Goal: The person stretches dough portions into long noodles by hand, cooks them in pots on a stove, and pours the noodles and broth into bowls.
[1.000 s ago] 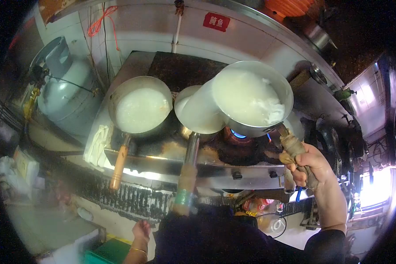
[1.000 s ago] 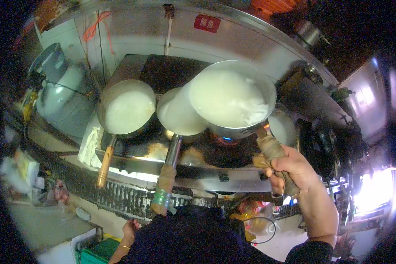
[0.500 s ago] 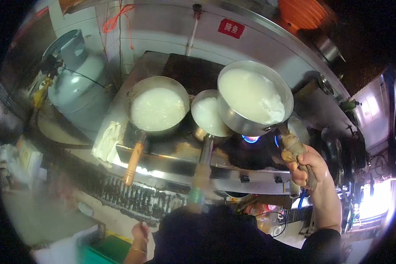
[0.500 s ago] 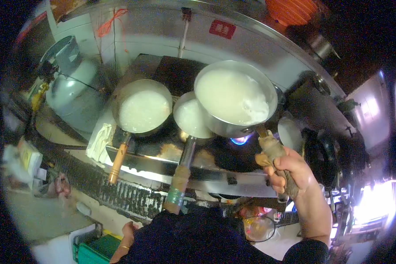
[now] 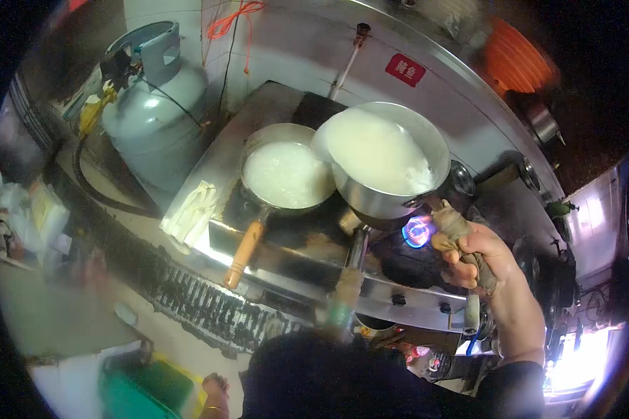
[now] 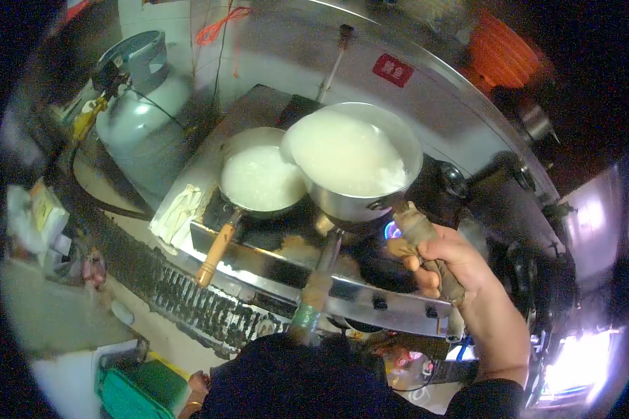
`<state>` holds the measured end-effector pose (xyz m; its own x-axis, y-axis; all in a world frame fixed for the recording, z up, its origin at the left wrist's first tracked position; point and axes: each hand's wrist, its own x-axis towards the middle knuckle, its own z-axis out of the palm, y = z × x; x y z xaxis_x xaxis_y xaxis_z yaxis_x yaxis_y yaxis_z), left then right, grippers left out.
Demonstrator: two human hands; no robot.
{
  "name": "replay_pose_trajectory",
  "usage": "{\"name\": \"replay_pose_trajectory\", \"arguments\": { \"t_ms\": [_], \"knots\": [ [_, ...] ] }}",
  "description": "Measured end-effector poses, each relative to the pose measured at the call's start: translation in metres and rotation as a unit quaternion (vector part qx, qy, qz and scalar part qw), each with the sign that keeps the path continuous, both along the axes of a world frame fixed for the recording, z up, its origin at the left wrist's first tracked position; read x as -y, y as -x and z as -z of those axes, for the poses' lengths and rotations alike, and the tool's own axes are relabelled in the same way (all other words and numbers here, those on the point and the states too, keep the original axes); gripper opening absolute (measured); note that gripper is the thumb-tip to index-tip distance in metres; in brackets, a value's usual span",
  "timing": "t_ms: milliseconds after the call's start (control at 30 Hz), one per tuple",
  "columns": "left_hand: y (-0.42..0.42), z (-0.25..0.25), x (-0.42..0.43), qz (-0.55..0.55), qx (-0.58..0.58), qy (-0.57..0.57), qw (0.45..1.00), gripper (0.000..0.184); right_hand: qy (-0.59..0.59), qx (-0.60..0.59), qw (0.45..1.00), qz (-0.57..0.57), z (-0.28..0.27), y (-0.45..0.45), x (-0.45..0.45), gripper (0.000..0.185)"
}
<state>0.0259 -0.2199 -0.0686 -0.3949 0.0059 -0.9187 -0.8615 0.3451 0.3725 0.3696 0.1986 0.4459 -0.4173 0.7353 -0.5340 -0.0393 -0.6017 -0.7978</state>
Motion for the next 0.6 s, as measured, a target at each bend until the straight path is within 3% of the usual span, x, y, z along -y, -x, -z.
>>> {"name": "replay_pose_trajectory", "arguments": {
  "t_ms": [300,467,600],
  "knots": [
    [-0.016,0.045,0.023,0.061,-0.046,-0.102,0.992,0.01,-0.012,0.074,0.997,-0.027,-0.021,0.024,-0.01,0.031],
    [-0.017,0.037,0.011,0.03,-0.015,-0.11,0.993,0.012,-0.036,0.112,0.992,-0.052,-0.027,0.028,-0.012,0.03],
    [-0.014,0.001,-0.007,-0.002,0.003,-0.078,0.997,0.013,-0.026,0.084,0.994,-0.066,-0.022,0.023,-0.018,0.031]
  ]
}}
